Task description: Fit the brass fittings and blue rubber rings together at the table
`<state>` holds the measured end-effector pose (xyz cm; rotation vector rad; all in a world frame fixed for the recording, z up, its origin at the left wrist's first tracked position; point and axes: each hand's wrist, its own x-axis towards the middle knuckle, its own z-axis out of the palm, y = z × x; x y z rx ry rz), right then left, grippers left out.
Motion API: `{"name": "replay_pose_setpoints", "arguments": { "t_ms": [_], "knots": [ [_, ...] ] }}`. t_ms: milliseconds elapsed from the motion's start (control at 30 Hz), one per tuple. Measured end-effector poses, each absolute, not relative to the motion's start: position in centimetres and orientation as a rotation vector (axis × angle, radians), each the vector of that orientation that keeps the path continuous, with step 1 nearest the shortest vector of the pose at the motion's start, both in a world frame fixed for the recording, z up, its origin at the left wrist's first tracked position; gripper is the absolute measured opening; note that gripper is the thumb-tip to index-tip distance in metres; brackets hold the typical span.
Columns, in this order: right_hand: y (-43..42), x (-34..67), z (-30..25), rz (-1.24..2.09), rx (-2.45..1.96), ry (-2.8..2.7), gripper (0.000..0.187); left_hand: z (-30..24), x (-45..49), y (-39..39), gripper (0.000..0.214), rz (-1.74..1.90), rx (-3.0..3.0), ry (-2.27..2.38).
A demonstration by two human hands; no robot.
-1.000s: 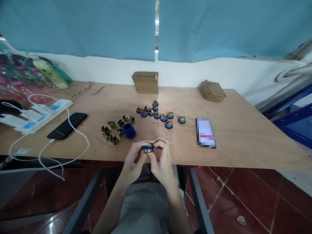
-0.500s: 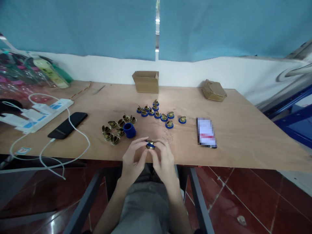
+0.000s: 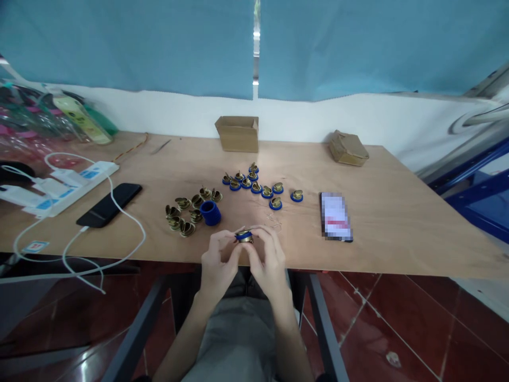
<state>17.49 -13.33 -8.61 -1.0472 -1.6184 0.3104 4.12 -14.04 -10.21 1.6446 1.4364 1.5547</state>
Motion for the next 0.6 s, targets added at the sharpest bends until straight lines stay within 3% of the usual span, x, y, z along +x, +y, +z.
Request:
{"name": "replay_pose_setpoints", "arguments": {
  "t_ms": [600],
  "knots": [
    [-13.1,18.9,-8.4,0.350,-1.070,-1.684,0.012,-9.6,2.4,-13.6,0.024,1.423,2.142,1.320]
  ]
}}
